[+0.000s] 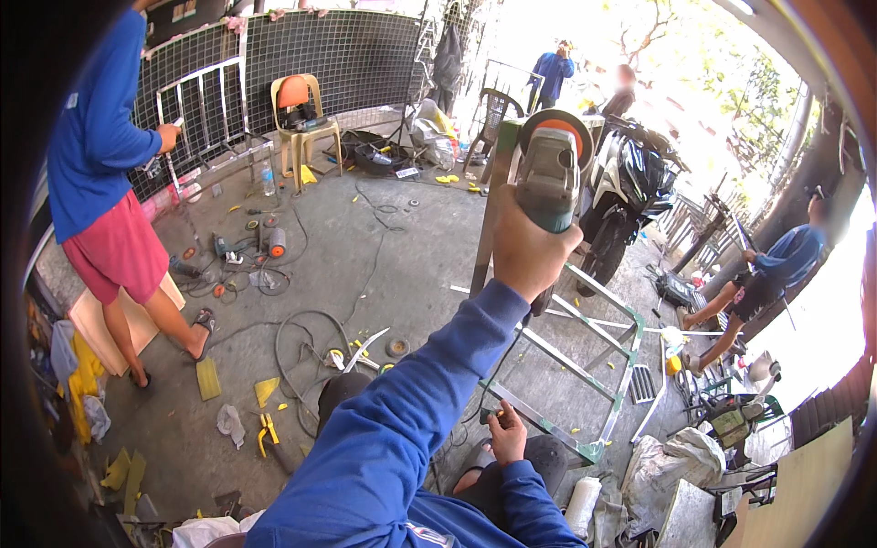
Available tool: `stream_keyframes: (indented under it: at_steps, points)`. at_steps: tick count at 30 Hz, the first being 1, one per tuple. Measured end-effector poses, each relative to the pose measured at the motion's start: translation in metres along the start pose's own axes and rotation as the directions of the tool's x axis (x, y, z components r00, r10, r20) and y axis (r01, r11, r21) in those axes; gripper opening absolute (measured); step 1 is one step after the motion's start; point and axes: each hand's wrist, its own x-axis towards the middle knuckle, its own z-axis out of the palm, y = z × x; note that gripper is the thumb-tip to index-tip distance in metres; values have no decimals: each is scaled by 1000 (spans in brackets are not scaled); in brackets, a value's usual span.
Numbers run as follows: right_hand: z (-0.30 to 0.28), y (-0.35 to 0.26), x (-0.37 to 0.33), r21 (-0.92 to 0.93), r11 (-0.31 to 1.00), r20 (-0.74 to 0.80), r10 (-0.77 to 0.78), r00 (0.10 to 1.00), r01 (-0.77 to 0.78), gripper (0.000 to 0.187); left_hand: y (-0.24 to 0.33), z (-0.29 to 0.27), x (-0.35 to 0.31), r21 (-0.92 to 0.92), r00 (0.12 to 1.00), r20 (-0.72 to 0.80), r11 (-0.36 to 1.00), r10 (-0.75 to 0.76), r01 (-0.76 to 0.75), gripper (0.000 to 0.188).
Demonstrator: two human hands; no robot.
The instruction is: The person uses an angle grinder to smooth and grind the edges of a metal frame. They hold the frame with one hand and operate the grinder with the other, moving along different sections of the frame.
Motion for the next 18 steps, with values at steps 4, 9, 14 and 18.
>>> stream_keyframes:
  at_steps: [4, 9, 14, 18]
  points:
    - [-1, 2, 1, 35, 999, -7, 8, 1000, -8, 50, -2, -1, -1, -45, 999, 25, 998, -34, 35, 51]
    - [0, -3, -1, 25, 999, -1, 29, 1000, -29, 51, -2, 0, -1, -15, 1000, 4, 1000, -6, 6, 53]
    - [-1, -7, -3, 21, 999, -1, 48, 999, -48, 50, -2, 2, 2, -25, 1000, 8, 1000, -5, 5, 52]
    - [1, -6, -2, 50, 999, -13, 19, 1000, -18, 48, -1, 1, 1, -53, 1000, 21, 998, -14, 15, 52]
